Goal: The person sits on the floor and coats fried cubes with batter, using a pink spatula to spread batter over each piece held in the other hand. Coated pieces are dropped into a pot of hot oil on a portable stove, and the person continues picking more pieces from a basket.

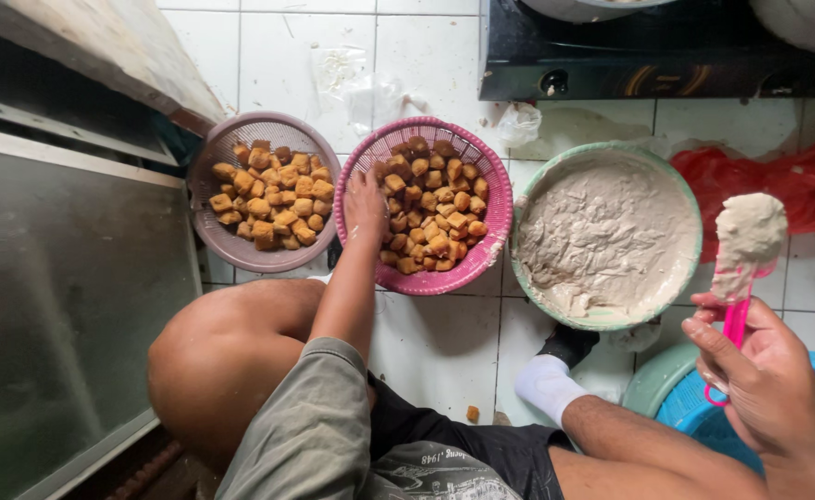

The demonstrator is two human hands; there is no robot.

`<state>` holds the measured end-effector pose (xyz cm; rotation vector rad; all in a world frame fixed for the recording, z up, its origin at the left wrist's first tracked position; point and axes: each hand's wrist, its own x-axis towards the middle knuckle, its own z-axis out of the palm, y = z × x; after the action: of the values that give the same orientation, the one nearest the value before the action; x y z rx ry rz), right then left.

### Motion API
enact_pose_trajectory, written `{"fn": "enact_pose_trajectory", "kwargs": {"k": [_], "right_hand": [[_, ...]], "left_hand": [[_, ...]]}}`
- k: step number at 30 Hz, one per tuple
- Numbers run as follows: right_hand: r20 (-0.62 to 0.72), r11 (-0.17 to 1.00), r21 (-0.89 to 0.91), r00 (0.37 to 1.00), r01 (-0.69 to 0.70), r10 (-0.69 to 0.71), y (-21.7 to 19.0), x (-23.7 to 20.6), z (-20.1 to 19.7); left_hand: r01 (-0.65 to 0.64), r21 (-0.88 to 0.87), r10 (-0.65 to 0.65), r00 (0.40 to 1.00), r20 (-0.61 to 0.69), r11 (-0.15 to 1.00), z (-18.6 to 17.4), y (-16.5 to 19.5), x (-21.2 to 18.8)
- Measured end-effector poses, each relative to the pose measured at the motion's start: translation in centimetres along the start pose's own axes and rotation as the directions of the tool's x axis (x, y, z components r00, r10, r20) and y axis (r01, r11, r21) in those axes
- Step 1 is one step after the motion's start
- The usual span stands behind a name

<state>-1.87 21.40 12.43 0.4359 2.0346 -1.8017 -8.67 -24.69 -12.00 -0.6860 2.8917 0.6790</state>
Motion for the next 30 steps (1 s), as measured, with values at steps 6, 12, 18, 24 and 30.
{"fn": "enact_pose_trajectory", "kwargs": {"k": [6, 12, 18, 24, 30], "right_hand": [[0.008, 1.0, 0.022, 1.0, 0.002, -0.002, -0.6, -0.2, 0.3], [0.026, 0.997, 0.056, 0.999, 0.045, -0.046, -1.0, -0.8, 0.5], [0.053, 0.998, 0.059, 0.999, 0.006, -0.009, -0.9, -1.1, 0.6], [0.06, 0.998, 0.059, 0.998, -0.022, 0.018, -0.7, -1.0, 3.5], [0.031, 0.956, 0.19, 0.972, 0.222, -0.232, -1.4, -2.3, 4.3]], "left_hand": [[-0.172, -0.054, 0.156, 0.96, -0.232, 0.984, -0.4, 0.6, -1.2], [-0.129, -0.117, 0.109, 0.981, -0.163, 0.985, 0.4, -1.0, -2.4], [-0.327, -0.323, 0.218, 0.919, -0.33, 0.888, -0.8, 6.0, -4.2], [-0.348, -0.897, 0.499, 0.849, -0.177, 0.273, -4.0, 22.4, -16.4], [0.078, -0.996, 0.437, 0.898, 0.056, -0.033, -6.4, 25.5, -23.4]]}}
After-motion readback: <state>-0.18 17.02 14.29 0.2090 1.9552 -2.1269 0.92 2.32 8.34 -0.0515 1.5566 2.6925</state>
